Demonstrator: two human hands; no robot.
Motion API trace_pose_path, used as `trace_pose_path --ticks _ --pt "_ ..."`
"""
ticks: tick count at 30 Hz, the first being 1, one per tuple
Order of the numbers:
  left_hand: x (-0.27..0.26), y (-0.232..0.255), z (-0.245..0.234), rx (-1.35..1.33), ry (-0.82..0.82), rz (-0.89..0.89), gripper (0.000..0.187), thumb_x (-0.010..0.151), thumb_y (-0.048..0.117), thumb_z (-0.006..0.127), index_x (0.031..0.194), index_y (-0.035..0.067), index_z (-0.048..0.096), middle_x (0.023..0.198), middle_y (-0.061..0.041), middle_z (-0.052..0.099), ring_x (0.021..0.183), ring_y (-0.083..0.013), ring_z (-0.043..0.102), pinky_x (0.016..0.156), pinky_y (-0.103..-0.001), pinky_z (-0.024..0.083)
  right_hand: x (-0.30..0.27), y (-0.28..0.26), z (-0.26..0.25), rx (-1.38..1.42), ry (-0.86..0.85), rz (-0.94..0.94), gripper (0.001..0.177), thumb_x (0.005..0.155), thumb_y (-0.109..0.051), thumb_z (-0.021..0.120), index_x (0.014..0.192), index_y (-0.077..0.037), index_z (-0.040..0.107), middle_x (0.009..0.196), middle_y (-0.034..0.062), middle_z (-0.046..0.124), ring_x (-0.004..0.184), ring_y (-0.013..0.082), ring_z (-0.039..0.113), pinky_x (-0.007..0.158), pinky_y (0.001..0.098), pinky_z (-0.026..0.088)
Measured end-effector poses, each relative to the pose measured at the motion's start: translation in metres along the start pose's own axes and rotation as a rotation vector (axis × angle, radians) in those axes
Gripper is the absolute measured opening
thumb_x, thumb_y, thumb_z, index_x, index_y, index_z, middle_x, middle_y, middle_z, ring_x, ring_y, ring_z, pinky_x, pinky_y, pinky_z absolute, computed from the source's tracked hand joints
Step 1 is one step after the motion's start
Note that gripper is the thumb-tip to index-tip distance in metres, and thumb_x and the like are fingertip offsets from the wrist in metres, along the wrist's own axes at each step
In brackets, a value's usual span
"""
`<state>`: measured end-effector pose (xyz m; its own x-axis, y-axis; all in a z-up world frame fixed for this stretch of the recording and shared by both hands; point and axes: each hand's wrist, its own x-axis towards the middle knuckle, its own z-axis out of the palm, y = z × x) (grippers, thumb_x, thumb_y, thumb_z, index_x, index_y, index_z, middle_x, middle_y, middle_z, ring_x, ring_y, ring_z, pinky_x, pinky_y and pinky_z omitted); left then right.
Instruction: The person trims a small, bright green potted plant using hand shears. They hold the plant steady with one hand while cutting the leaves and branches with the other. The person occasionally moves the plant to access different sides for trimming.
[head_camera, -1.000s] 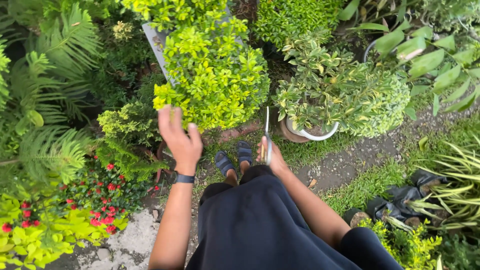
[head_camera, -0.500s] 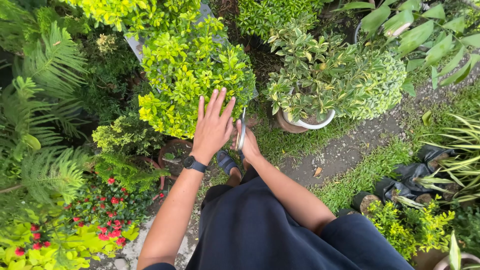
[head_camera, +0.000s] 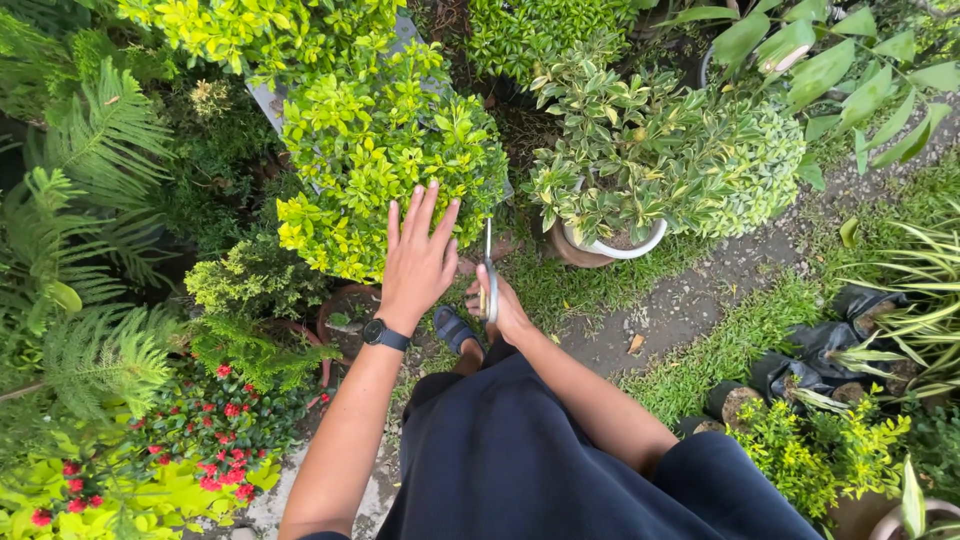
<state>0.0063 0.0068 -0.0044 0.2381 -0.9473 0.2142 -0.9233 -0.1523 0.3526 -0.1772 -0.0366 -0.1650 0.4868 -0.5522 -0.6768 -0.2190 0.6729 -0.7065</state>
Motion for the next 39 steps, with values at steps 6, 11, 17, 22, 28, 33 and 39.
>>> trace_pose_path --ticks 6,11,17,22,28,33,39 --pt "-0.001 0.002 -0.001 -0.023 0.004 -0.012 0.054 0.095 0.020 0.064 0.148 0.012 0.055 0.165 -0.019 0.032 0.153 -0.0340 0.031 0.126 -0.057 0.017 -0.003 -0.029 0.023 0.010 -0.007 -0.002 0.069 0.089 -0.071 0.053 0.111 -0.005 0.057 0.097 0.0105 0.062 0.068 0.0186 0.068 0.064 0.0319 0.059" --pt "-0.002 0.002 -0.001 -0.019 -0.001 -0.020 0.053 0.095 0.019 0.064 0.147 0.011 0.055 0.165 -0.020 0.032 0.154 -0.0347 0.031 0.126 -0.058 0.017 0.022 -0.017 0.021 0.085 0.036 -0.086 0.063 0.097 -0.062 0.057 0.099 0.001 0.057 0.078 0.0107 0.061 0.049 0.0181 0.062 0.046 0.0321 0.056" --pt "-0.001 0.002 -0.002 -0.045 0.019 -0.023 0.054 0.095 0.018 0.064 0.148 0.010 0.056 0.165 -0.020 0.032 0.154 -0.0354 0.030 0.126 -0.058 0.016 0.018 0.000 0.003 0.137 0.087 -0.124 0.059 0.098 -0.060 0.055 0.101 -0.002 0.055 0.078 0.0096 0.061 0.048 0.0177 0.062 0.045 0.0316 0.054" --pt "0.000 0.003 -0.003 -0.039 0.016 -0.022 0.054 0.094 0.018 0.064 0.147 0.010 0.055 0.164 -0.020 0.033 0.154 -0.0357 0.030 0.126 -0.059 0.016 0.013 -0.007 -0.013 -0.008 0.125 -0.117 0.058 0.097 -0.063 0.051 0.113 -0.007 0.056 0.096 0.0081 0.063 0.067 0.0166 0.065 0.061 0.0308 0.055" --pt "0.001 0.003 -0.001 -0.027 0.025 -0.019 0.054 0.095 0.019 0.064 0.147 0.010 0.055 0.164 -0.021 0.033 0.153 -0.0367 0.030 0.126 -0.059 0.017 0.004 -0.036 -0.012 -0.328 0.156 -0.305 0.057 0.099 -0.060 0.049 0.112 -0.005 0.054 0.100 0.0073 0.065 0.079 0.0167 0.066 0.071 0.0304 0.056" --pt "0.002 0.003 -0.001 -0.014 0.032 -0.013 0.055 0.095 0.018 0.064 0.148 0.009 0.054 0.163 -0.021 0.034 0.153 -0.0372 0.030 0.125 -0.060 0.017 -0.004 -0.051 0.007 -0.271 0.200 -0.263 0.054 0.100 -0.056 0.053 0.100 -0.002 0.057 0.081 0.0093 0.062 0.064 0.0200 0.065 0.059 0.0371 0.055" --pt "0.001 0.002 -0.001 -0.025 0.038 -0.032 0.053 0.094 0.018 0.064 0.146 0.010 0.055 0.163 -0.022 0.034 0.153 -0.0376 0.030 0.125 -0.060 0.018 0.017 -0.022 -0.014 0.053 0.084 -0.177 0.059 0.098 -0.063 0.049 0.100 -0.004 0.057 0.084 0.0101 0.064 0.063 0.0216 0.065 0.061 0.0403 0.058"
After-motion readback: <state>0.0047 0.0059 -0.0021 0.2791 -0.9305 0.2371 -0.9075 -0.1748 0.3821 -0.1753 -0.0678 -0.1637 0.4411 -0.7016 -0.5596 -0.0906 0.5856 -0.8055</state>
